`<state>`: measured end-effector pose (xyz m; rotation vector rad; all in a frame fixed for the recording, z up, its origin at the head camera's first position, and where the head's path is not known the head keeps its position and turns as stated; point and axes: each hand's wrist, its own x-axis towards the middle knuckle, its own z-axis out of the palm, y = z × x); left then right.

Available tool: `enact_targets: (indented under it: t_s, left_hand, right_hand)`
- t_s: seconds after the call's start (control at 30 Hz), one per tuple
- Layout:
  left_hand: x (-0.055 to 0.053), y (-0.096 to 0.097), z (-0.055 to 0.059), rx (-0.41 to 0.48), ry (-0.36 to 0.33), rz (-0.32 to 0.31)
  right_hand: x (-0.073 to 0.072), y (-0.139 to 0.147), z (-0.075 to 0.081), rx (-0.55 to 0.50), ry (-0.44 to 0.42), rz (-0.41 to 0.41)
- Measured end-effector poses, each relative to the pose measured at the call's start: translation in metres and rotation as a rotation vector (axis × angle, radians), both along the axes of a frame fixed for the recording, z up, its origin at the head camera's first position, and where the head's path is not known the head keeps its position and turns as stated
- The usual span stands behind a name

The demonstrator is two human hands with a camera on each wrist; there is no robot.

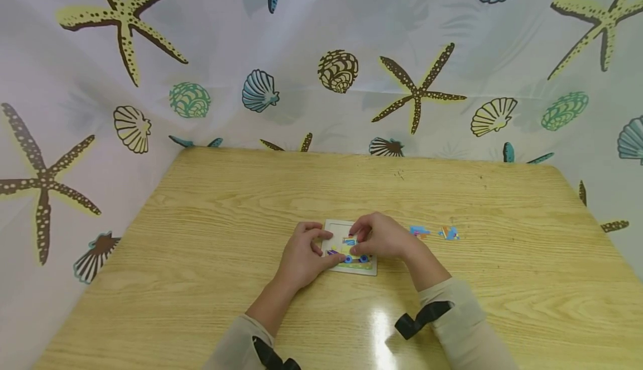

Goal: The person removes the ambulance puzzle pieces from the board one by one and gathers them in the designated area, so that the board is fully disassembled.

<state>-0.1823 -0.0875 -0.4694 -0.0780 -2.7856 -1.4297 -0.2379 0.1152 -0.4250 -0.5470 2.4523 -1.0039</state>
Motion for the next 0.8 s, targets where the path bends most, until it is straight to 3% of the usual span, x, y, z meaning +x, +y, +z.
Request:
enact_targets:
  t_s: [0.3, 0.6, 0.8]
  left_hand:
    - [0.0, 0.001, 0.001, 0.004, 0.001, 0.0]
    - [0.0, 0.001, 0.001, -0.008, 0.003, 0.003]
    - [0.0, 0.001, 0.001, -0.013, 0.0, 0.009]
  right_hand:
    - [-0.003, 0.004, -0.002, -0.15, -0.071, -0.077]
    - [-0.007, 0.013, -0.001, -0.317, -0.243, -0.012]
    - [-0.01, 0.024, 0.004, -0.329, -0.26, 0.067]
